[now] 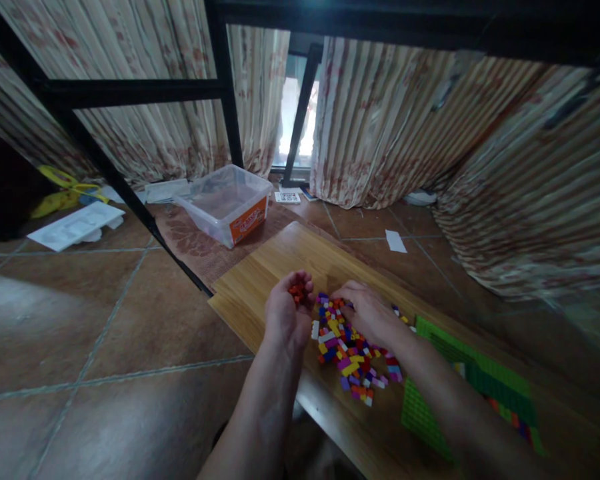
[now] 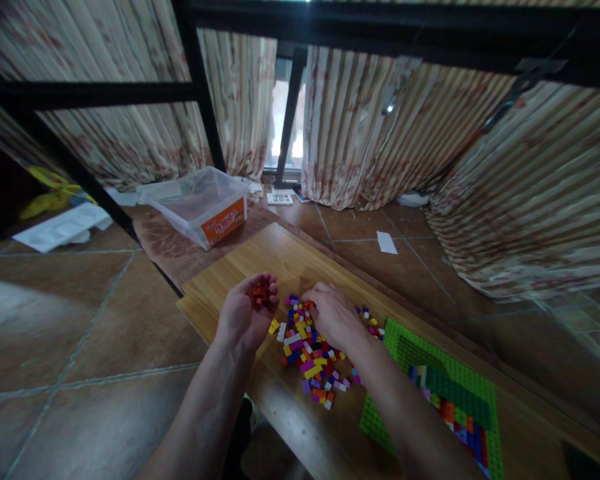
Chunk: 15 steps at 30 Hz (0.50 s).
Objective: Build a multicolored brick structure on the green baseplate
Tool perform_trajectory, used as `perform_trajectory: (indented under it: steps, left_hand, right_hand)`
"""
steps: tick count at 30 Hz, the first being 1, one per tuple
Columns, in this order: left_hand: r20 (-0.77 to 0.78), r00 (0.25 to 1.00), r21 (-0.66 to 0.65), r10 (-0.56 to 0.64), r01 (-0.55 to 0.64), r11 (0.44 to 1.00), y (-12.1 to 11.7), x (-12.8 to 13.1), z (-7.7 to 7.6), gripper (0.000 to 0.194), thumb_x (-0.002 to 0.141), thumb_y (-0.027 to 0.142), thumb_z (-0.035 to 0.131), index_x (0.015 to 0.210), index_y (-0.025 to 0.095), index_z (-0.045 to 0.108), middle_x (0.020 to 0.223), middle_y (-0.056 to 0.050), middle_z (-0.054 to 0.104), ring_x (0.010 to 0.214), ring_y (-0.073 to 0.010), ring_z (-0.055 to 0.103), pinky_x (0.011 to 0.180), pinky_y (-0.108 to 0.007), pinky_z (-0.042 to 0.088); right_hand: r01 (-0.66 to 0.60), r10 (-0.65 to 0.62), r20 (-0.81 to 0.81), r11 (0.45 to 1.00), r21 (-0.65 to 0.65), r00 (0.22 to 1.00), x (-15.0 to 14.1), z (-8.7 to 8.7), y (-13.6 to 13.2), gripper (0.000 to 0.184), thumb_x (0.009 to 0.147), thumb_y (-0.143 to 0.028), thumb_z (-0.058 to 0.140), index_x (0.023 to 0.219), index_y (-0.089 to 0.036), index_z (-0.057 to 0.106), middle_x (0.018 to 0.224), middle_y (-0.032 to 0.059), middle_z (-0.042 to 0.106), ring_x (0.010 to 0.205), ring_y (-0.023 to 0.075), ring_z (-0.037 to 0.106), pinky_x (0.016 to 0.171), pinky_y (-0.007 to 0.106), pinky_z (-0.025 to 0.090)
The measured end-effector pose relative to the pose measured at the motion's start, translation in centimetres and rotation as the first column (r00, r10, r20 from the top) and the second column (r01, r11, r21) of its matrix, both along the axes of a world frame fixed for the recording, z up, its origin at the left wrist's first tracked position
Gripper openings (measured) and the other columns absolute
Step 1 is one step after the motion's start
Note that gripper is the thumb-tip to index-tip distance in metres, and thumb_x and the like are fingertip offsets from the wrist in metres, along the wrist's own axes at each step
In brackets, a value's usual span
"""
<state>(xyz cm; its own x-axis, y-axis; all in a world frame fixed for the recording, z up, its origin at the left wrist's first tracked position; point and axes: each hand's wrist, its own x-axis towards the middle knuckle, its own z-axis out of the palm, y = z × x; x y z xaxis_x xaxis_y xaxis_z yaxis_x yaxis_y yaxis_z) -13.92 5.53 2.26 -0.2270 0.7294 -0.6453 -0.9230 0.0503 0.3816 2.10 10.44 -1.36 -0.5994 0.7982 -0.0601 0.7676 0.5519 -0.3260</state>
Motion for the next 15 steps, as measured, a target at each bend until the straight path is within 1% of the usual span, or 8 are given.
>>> perform_trajectory:
  steps: [3,6,9,10,12,14,15]
  left_hand:
    - [-0.001,1.000,-0.008,-0.007,0.007,1.000,0.0,0.3,0.0,0.012,0.083,0.009,0.050,0.075,0.010,0.060,0.066,-0.003,0.060,0.053,-0.0066,0.052,0.047,-0.016,0.038]
    - [-0.016,1.000,-0.016,-0.005,0.005,1.000,0.1,0.5,-0.2,0.012,0.082,0.009,0.051,0.074,0.010,0.060,0.065,-0.002,0.059,0.052,-0.0068,0.052,0.047,-0.017,0.038]
    - [-0.024,1.000,-0.022,-0.008,0.007,1.000,0.1,0.9,-0.5,0.013,0.082,0.009,0.051,0.072,0.011,0.059,0.063,-0.002,0.059,0.051,-0.0074,0.051,0.048,-0.019,0.039]
    - [-0.023,1.000,-0.027,-0.009,0.008,1.000,0.2,1.0,-0.6,0.013,0.081,0.009,0.051,0.072,0.011,0.060,0.062,-0.002,0.058,0.051,-0.0077,0.052,0.049,-0.019,0.039]
    - [-0.019,1.000,-0.043,-0.011,0.010,0.999,0.2,1.4,-0.6,0.014,0.082,0.009,0.051,0.070,0.011,0.060,0.061,-0.001,0.058,0.052,-0.0083,0.052,0.050,-0.020,0.041]
    - [-0.002,1.000,-0.042,-0.028,0.028,0.999,0.2,1.8,-0.5,0.017,0.083,0.011,0.051,0.069,0.011,0.060,0.060,-0.002,0.058,0.052,-0.0088,0.053,0.052,-0.020,0.043]
    - [0.019,0.999,-0.030,-0.042,0.043,0.999,0.2,2.0,-0.5,0.019,0.085,0.012,0.050,0.068,0.011,0.060,0.061,-0.002,0.058,0.053,-0.0090,0.054,0.052,-0.020,0.044]
  right_hand:
    - [-0.016,0.016,-0.002,0.999,0.028,1.000,0.1,-0.5,0.1,0.025,0.087,-0.010,0.053,0.101,-0.019,0.072,0.098,0.0057,0.067,0.094,0.0194,0.062,0.084,0.029,0.043]
    - [-0.029,0.029,0.013,0.998,0.052,1.000,0.4,-1.0,0.4,0.025,0.090,-0.013,0.050,0.100,-0.020,0.072,0.095,0.0056,0.068,0.088,0.0183,0.063,0.078,0.028,0.044]
    - [-0.014,0.014,-0.002,0.999,0.049,1.000,0.7,-0.8,0.5,0.022,0.090,-0.015,0.051,0.098,-0.020,0.072,0.092,0.0057,0.069,0.085,0.0186,0.064,0.076,0.029,0.045]
    - [0.008,-0.007,-0.042,0.999,0.040,0.999,0.7,-0.4,0.4,0.022,0.090,-0.015,0.052,0.096,-0.020,0.072,0.091,0.0055,0.069,0.084,0.0186,0.064,0.075,0.029,0.045]
    - [0.066,-0.062,-0.189,0.998,0.014,0.980,0.5,0.8,-0.1,0.019,0.089,-0.016,0.054,0.094,-0.020,0.072,0.090,0.0045,0.070,0.084,0.0180,0.065,0.076,0.029,0.047]
    - [0.094,-0.103,-0.378,0.995,-0.043,0.920,-0.1,2.2,-0.8,0.017,0.088,-0.019,0.057,0.094,-0.021,0.072,0.091,0.0028,0.072,0.084,0.0165,0.066,0.077,0.028,0.049]
    - [0.064,-0.100,-0.434,0.993,-0.096,0.895,-0.4,3.0,-1.1,0.016,0.087,-0.021,0.059,0.096,-0.022,0.072,0.093,0.0020,0.072,0.086,0.0159,0.067,0.079,0.028,0.049]
